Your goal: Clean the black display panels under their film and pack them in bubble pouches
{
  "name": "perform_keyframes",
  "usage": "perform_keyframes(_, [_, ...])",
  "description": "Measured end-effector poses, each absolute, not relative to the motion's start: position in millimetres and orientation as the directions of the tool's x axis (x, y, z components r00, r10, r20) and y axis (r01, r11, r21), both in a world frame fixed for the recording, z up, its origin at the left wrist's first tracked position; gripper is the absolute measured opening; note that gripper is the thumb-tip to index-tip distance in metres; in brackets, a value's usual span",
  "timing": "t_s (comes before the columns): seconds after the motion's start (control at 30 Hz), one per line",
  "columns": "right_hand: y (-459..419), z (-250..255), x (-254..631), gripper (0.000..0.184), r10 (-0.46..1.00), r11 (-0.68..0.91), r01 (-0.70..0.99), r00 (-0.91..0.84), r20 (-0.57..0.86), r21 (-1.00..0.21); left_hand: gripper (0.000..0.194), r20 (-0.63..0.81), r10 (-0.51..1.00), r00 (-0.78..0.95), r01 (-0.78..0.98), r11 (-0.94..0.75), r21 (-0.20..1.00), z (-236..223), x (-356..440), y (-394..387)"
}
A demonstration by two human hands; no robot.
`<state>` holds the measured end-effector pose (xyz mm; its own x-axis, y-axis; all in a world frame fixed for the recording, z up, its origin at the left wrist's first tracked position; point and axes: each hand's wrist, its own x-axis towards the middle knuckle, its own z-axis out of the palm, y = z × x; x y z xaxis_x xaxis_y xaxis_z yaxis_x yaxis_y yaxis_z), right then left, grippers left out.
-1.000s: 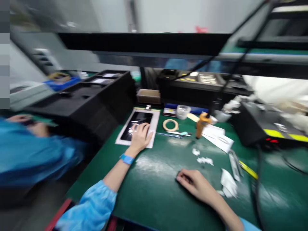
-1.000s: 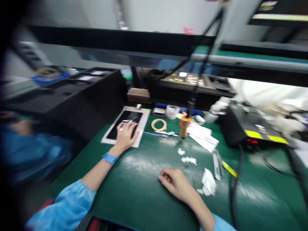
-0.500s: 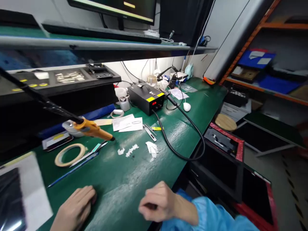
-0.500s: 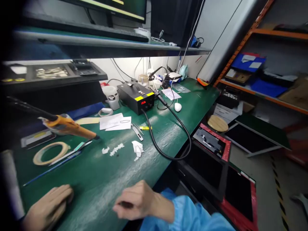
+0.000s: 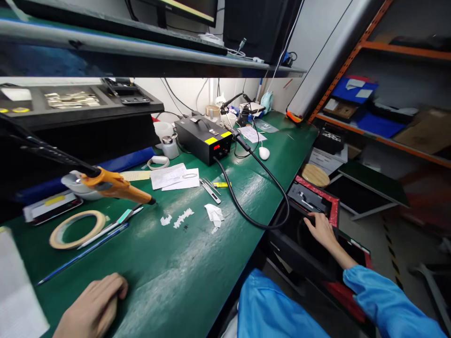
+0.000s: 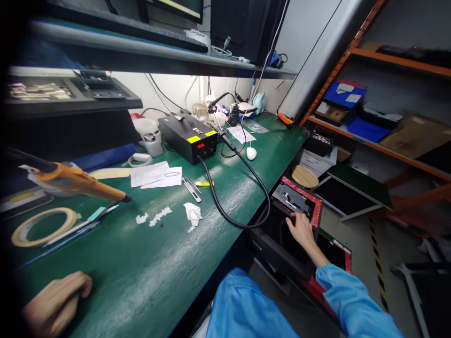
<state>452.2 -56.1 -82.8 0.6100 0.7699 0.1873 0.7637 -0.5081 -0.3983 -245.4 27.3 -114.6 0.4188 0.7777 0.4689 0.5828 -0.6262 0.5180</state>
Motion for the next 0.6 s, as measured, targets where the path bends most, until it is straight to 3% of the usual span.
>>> perform_keyframes(0.27, [-72.8,-123.9,459.2,0.039,0.741,-0.583,0.780,0.626,0.244,-0.228,0.029,0.481,0.776,0.408,0.590,-0.626,0.510,-115.2,-242.6,26.2])
perform_keyframes(0.6, [-64.6,-103.1,471.5,0.031,0.779,-0.586,0.798,0.603,0.173,-0.142,0.032,0.528,0.759,0.380,0.611,-0.635,0.473,-99.4,-229.9,20.5])
